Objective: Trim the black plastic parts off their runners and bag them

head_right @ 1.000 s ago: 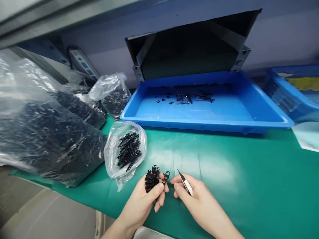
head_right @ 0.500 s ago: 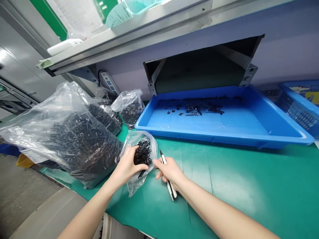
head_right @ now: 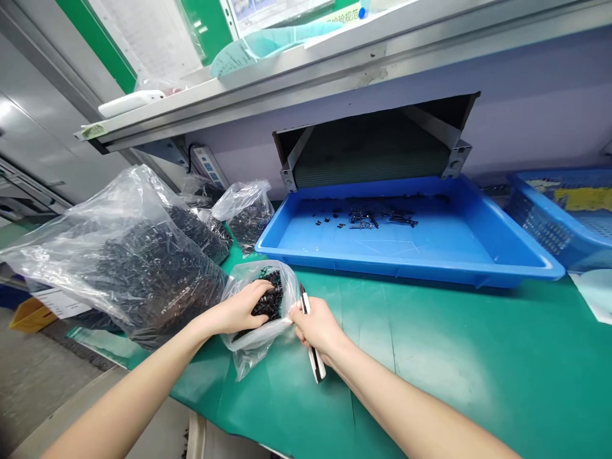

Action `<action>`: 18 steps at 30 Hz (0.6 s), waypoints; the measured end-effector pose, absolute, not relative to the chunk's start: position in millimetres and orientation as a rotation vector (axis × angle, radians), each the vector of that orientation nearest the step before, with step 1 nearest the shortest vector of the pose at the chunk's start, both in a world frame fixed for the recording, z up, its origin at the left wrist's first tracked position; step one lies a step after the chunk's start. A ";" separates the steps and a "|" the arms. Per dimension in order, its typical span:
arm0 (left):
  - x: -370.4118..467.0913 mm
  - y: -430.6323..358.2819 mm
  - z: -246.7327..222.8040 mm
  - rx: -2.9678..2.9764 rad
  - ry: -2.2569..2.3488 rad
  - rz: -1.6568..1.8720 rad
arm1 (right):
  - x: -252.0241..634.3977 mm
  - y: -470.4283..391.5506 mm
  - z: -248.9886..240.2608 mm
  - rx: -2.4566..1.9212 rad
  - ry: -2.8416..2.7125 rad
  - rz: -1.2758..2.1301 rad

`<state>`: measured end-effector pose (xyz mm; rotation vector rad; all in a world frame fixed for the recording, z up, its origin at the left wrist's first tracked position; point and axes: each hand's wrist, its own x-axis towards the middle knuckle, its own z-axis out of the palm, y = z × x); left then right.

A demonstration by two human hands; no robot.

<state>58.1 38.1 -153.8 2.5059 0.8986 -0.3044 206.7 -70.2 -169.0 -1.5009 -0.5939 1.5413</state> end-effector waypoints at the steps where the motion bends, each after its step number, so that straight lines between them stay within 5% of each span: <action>1: 60.1 38.6 -153.2 2.515 0.866 -0.327 | 210.2 -71.0 -164.1 -1.495 -0.601 1.525; 13: 56.9 21.9 -148.1 2.604 0.392 -0.288 | 217.4 -81.1 -174.7 -1.529 -0.608 1.491; 18: 56.7 21.1 -136.9 2.525 0.459 -0.591 | 216.0 -80.5 -166.2 -1.528 -0.630 1.486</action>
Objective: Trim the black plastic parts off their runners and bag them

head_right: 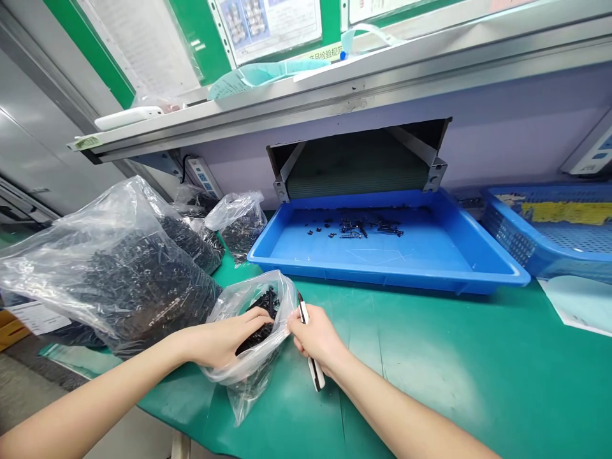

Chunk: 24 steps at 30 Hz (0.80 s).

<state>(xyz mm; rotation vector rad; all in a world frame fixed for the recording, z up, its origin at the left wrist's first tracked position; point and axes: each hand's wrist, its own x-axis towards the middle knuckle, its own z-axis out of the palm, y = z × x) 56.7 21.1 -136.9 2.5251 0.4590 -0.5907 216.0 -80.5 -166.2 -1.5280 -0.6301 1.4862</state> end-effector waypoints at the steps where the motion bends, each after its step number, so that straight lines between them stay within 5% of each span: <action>1: 57.6 22.2 -136.8 2.549 0.490 -0.645 | 215.2 -80.2 -165.0 -1.527 -0.634 1.486; 13: 95.1 48.7 -142.9 2.880 1.335 -0.481 | 217.3 -68.5 -163.2 -1.515 -0.663 1.498; 24: 88.1 21.4 -129.0 2.857 1.129 -0.769 | 178.6 -84.5 -180.9 -1.488 -0.587 1.614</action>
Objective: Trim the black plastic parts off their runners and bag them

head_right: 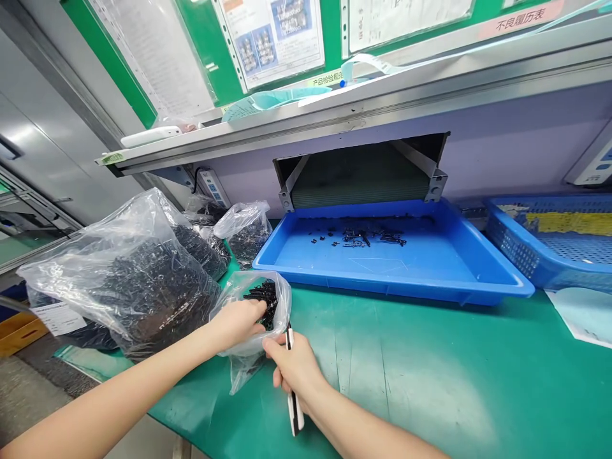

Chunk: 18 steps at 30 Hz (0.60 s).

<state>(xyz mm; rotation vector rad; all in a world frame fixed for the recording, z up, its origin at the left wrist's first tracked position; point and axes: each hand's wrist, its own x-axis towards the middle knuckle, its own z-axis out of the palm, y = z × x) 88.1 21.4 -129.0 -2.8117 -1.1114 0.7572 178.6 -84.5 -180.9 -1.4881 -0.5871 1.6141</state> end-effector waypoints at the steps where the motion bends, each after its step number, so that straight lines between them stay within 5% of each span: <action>1: 88.3 21.1 -130.8 -2.830 -1.085 0.805 | 176.1 -83.7 -181.4 -1.481 -0.573 1.608; 18: 104.8 13.2 -98.8 -2.938 -0.775 1.077 | 218.3 -100.6 -190.4 -1.546 -0.584 1.611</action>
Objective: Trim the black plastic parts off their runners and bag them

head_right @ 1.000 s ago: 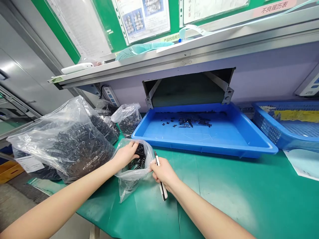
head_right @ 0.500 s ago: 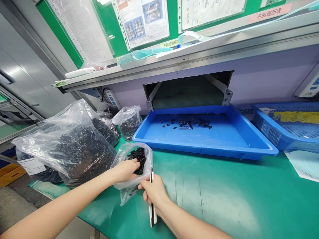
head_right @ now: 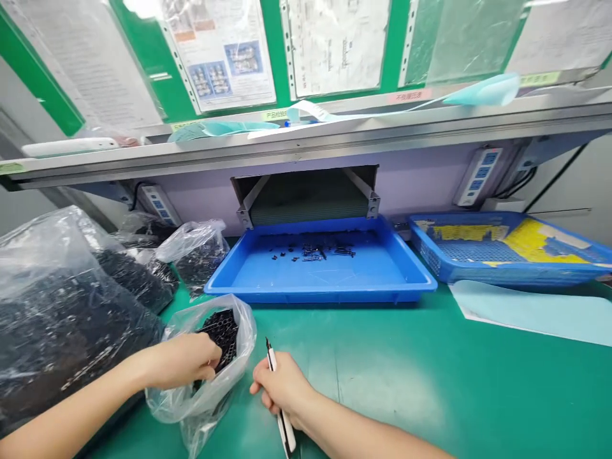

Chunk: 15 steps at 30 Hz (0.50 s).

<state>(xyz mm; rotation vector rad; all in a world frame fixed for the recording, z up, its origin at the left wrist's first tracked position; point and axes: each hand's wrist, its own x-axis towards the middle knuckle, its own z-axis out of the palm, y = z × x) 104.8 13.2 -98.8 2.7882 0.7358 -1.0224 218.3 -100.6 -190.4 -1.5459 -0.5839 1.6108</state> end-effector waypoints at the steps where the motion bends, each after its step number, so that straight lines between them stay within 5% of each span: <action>1: 112.3 17.5 -89.8 2.810 0.718 -0.981 | 226.9 -106.4 -190.4 -1.557 -0.602 1.611; 4: 144.9 33.6 -65.6 2.856 0.654 -0.753 | 261.6 -129.6 -187.3 -1.671 -0.729 1.511; 7: 192.6 54.9 -61.4 2.874 0.685 -0.450 | 302.8 -158.8 -185.4 -2.050 -1.254 0.972; 15: 319.5 117.1 -129.3 2.847 0.885 -0.352 | 400.6 -241.3 -229.2 -2.530 -1.624 0.075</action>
